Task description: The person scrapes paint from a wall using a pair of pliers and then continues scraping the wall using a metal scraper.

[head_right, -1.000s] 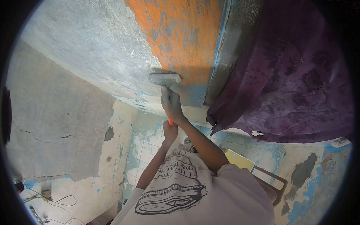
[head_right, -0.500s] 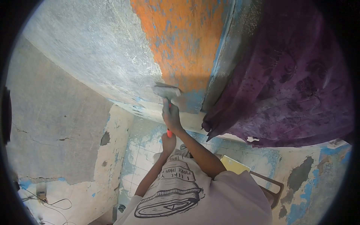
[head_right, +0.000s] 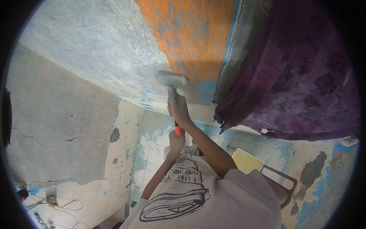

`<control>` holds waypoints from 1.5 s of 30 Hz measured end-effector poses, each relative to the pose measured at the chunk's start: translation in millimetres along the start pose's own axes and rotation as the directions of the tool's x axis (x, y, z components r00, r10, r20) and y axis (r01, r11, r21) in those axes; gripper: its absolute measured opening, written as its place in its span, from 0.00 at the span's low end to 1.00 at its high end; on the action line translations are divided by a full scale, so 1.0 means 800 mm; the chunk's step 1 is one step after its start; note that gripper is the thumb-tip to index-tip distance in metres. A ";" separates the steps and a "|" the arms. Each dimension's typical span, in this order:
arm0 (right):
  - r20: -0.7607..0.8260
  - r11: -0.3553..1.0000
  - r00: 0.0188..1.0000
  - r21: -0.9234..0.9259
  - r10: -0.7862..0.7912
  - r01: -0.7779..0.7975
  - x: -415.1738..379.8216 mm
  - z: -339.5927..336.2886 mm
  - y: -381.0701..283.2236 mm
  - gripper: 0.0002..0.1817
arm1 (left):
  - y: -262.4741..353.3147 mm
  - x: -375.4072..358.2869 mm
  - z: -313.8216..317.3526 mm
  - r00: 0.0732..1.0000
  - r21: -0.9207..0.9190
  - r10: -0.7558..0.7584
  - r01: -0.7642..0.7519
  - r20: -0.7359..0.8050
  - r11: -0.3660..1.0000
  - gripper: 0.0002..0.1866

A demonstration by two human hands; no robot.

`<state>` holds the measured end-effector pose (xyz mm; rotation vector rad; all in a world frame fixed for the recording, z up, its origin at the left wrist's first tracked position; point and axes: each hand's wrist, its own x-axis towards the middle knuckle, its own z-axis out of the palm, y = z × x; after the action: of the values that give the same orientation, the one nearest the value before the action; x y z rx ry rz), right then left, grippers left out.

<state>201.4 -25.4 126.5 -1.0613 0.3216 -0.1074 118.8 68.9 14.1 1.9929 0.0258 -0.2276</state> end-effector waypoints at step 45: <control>0.131 0.996 0.988 0.013 0.081 -0.084 0.000 -0.010 0.002 0.31 | 0.009 -0.013 0.001 0.999 -0.040 -0.029 0.028 -0.014 0.999 0.20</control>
<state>198.9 -31.1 121.3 -1.0299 0.2453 0.0333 109.7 66.5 21.7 1.9554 0.0674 -0.2291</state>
